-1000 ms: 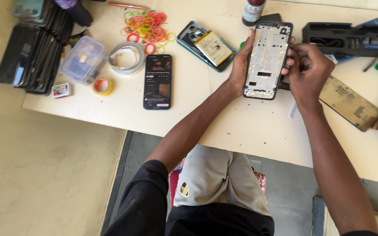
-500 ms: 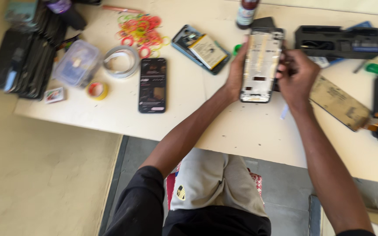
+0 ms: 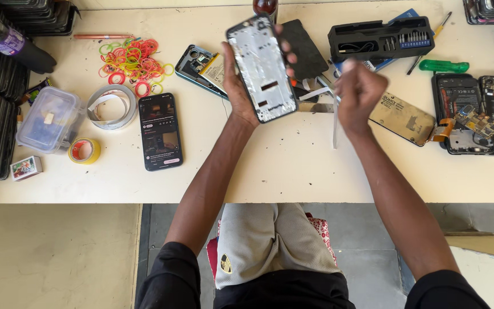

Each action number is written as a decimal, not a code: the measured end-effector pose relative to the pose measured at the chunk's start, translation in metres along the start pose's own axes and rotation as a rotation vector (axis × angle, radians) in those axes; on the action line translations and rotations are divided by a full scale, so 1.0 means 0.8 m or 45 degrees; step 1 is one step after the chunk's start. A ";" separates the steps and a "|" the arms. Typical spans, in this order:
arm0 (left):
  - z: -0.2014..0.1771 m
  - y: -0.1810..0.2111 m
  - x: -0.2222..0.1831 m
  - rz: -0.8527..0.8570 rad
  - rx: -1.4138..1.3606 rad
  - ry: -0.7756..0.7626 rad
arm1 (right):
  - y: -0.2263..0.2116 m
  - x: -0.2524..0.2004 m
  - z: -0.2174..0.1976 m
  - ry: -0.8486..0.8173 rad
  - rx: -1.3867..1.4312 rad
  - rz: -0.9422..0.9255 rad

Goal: The person applies adhesive strips to the internal chassis of a mobile phone and then aligns and presses a component into place. The person handles a screen assembly, a battery, and various small internal parts.

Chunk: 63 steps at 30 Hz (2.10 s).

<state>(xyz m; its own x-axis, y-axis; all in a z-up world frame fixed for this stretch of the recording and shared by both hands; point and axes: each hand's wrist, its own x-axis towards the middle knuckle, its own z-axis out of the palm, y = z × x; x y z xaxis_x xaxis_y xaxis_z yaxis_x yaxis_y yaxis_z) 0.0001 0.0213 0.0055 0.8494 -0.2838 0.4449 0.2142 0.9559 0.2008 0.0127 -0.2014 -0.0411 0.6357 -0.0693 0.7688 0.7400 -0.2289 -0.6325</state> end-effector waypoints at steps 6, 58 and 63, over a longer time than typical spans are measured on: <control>-0.007 0.014 0.000 0.073 0.046 -0.010 | -0.009 0.021 -0.028 0.122 -0.321 0.109; 0.004 -0.011 -0.011 -0.724 2.609 -0.184 | -0.056 0.077 -0.049 -0.342 0.683 0.969; 0.034 -0.009 -0.014 -0.234 3.001 -0.113 | -0.048 0.075 -0.042 -0.333 0.682 0.799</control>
<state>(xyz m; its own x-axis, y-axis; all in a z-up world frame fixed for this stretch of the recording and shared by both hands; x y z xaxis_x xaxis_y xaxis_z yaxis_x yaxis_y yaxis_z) -0.0239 0.0158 0.0225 0.8644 -0.3855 0.3227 -0.4996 -0.7303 0.4658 0.0152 -0.2293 0.0328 0.9428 0.2111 0.2580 0.1975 0.2698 -0.9425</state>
